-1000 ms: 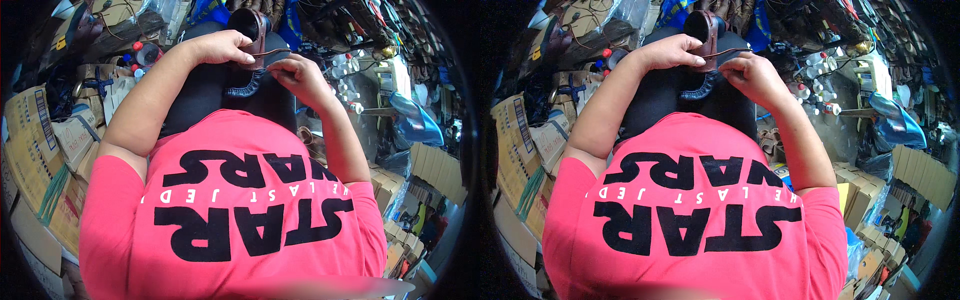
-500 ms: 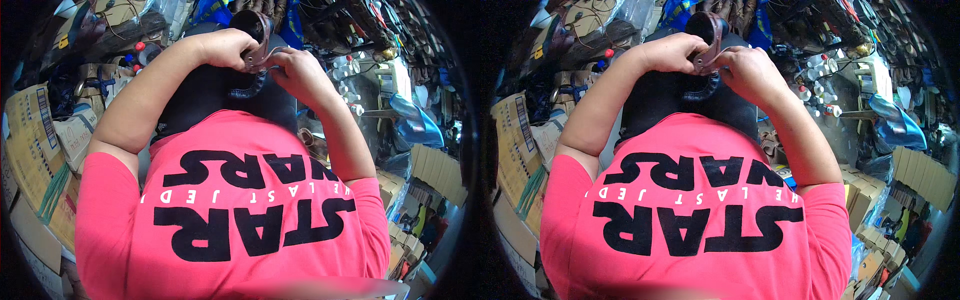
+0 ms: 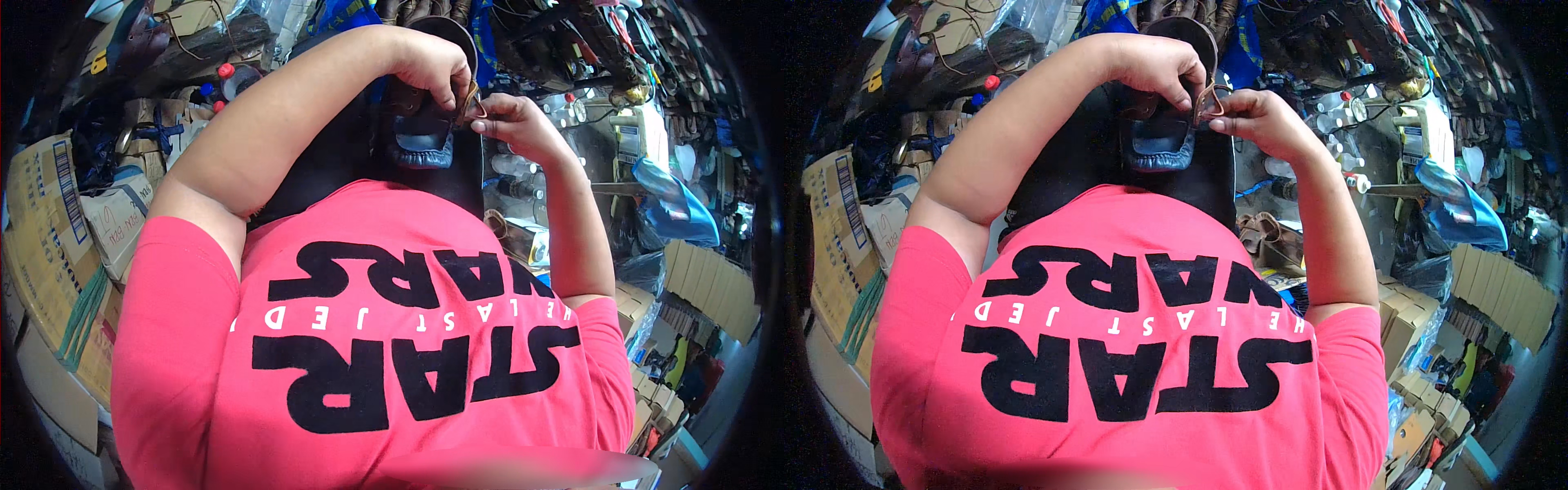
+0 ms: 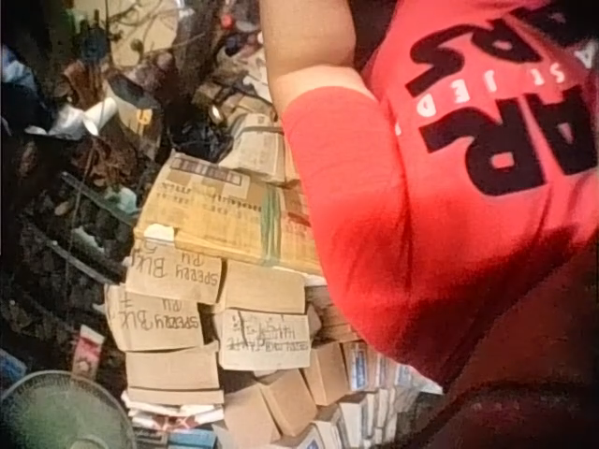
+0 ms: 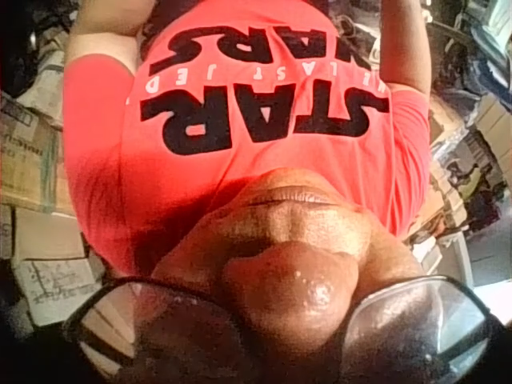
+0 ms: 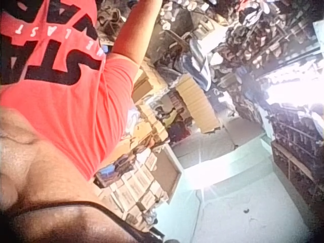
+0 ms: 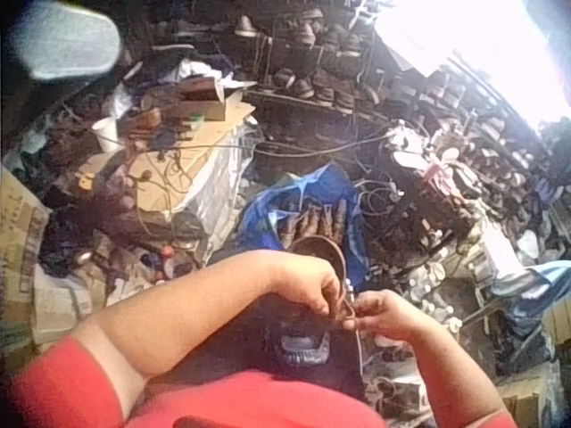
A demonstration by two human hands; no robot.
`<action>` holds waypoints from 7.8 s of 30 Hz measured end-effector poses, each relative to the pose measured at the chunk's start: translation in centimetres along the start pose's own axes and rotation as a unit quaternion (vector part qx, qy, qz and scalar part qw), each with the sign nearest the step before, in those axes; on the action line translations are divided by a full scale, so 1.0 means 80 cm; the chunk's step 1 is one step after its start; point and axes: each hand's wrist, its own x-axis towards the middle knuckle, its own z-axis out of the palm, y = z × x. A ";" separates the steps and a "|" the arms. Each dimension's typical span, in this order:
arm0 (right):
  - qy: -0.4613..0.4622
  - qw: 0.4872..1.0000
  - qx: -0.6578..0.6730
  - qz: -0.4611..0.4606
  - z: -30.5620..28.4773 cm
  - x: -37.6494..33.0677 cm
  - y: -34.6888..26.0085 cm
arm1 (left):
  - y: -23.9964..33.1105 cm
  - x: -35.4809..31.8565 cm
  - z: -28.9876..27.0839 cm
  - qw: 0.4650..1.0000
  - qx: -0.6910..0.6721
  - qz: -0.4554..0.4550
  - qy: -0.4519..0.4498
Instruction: The recorder is hand-stitching a leather shoe upper using a needle and thread.
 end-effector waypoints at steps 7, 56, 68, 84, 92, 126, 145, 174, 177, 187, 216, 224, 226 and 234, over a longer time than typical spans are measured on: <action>-0.073 0.997 0.027 -0.002 -0.020 0.004 0.024 | -0.003 0.013 0.000 0.999 0.038 0.010 -0.003; -0.098 0.985 0.143 -0.013 -0.029 0.024 0.064 | -0.008 0.026 0.004 1.000 -0.015 0.001 -0.018; -0.121 0.976 0.180 0.011 -0.032 0.033 0.062 | -0.014 0.025 0.008 1.000 -0.012 0.023 0.003; 0.104 0.927 -0.319 -0.164 0.039 0.013 -0.046 | -0.023 -0.122 -0.043 0.879 -0.194 -0.183 0.396; 0.087 0.926 -0.323 -0.175 0.042 0.015 -0.055 | -0.068 -0.310 -0.098 0.770 -0.028 -0.285 0.571; 0.040 0.973 0.159 -0.160 0.025 0.040 0.014 | -0.041 -0.079 0.119 0.848 0.170 -0.010 0.501; 0.049 0.976 0.136 -0.161 0.020 0.040 0.024 | -0.043 -0.076 0.117 0.853 0.171 -0.014 0.493; 0.076 0.992 -0.045 -0.089 0.034 0.024 0.010 | -0.037 -0.072 0.108 0.901 0.145 -0.012 0.408; 0.106 0.984 -0.094 -0.106 0.042 0.019 0.006 | -0.034 -0.078 0.124 0.903 0.118 -0.054 0.409; 0.098 0.976 -0.148 -0.127 0.043 0.013 0.003 | -0.018 -0.095 0.125 0.896 0.101 -0.061 0.429; 0.013 0.995 -0.028 -0.099 0.026 0.032 0.018 | -0.036 -0.065 0.099 0.920 0.148 -0.048 0.360; 0.042 0.997 -0.034 -0.049 0.035 0.023 0.013 | -0.035 -0.075 0.106 0.908 0.175 -0.017 0.381; 0.055 0.997 -0.012 -0.059 0.040 0.022 0.018 | -0.031 -0.074 0.109 0.905 0.170 -0.053 0.386; 0.089 0.980 -0.111 -0.138 0.040 0.011 -0.003 | -0.020 -0.078 0.114 0.866 0.193 -0.014 0.462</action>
